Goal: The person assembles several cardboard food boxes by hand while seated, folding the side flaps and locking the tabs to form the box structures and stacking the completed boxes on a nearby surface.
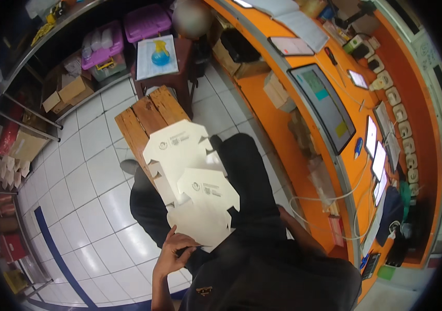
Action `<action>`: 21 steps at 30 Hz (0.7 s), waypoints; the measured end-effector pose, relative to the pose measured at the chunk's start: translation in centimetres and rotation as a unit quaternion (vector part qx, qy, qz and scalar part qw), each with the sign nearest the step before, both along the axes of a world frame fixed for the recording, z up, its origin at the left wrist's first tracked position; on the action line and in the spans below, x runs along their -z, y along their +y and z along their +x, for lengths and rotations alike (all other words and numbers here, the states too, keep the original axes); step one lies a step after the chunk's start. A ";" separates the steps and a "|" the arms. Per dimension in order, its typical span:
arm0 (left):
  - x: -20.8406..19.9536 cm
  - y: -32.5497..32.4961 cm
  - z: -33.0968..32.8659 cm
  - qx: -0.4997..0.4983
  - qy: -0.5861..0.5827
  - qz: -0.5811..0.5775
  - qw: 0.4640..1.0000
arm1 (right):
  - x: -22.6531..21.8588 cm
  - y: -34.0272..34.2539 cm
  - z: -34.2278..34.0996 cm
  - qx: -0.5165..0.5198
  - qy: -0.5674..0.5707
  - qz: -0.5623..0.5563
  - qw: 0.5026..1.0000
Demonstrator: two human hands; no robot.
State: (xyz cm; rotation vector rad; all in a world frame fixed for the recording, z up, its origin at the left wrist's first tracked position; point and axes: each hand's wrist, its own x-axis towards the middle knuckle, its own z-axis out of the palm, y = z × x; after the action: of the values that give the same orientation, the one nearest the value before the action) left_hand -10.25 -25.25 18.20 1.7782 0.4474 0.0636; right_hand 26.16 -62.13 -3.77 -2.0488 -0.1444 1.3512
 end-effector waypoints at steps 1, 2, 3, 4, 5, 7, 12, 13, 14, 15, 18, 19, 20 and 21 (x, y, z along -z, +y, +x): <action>0.0 0.0 -0.1 0.009 0.008 -0.007 1.000 | 0.4 -0.6 -0.2 -0.027 0.041 -0.025 0.998; -0.1 0.1 0.1 0.009 0.005 -0.007 1.000 | 0.4 -0.5 -0.9 -0.023 0.047 -0.025 0.998; -0.1 0.2 0.1 0.008 0.001 -0.008 1.000 | 0.0 -0.6 -1.8 -0.005 0.031 0.027 0.999; -0.2 0.4 0.0 0.010 0.006 -0.010 1.000 | -0.5 -0.7 -2.4 0.013 0.014 0.078 0.997; -0.3 0.5 -0.1 0.005 0.012 -0.004 1.000 | -2.8 1.4 -2.9 0.018 0.052 0.057 0.997; -0.1 0.5 0.6 0.004 -0.001 -0.010 1.000 | -3.5 1.1 -2.6 0.081 0.080 0.033 0.993; 1.3 0.5 -0.4 -0.054 -0.046 -0.003 0.997 | -4.6 2.6 -0.1 0.086 0.067 0.051 0.993; 1.1 1.0 0.0 -0.042 -0.052 -0.010 0.998 | -3.0 0.8 1.1 0.072 0.041 0.096 0.992; 1.4 0.9 -0.1 -0.066 -0.057 0.012 0.996 | -4.0 6.0 0.8 -0.070 -0.195 -0.028 0.978; 1.2 0.9 -0.2 -0.073 -0.043 0.014 0.996 | -7.7 8.5 0.4 -0.090 -0.315 -0.009 0.945; 1.5 0.1 0.8 -0.086 -0.036 0.010 0.996 | -23.9 19.0 -4.1 -0.229 -0.482 0.248 0.809; 1.1 -0.3 0.9 -0.101 -0.038 0.002 0.994 | -27.2 21.2 -5.6 -0.355 -0.474 0.275 0.758; 0.8 -0.5 1.3 -0.116 -0.048 0.000 0.992 | -27.8 22.5 -6.6 -0.419 -0.468 0.288 0.723; 0.8 -0.7 1.1 -0.128 -0.041 -0.004 0.991 | -28.0 24.0 -7.6 -0.480 -0.454 0.307 0.685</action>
State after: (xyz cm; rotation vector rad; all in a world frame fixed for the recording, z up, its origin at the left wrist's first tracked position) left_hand -9.18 -25.92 17.42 1.6960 0.6138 0.3133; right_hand 18.57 -38.14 24.19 -1.8028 -2.0328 0.3980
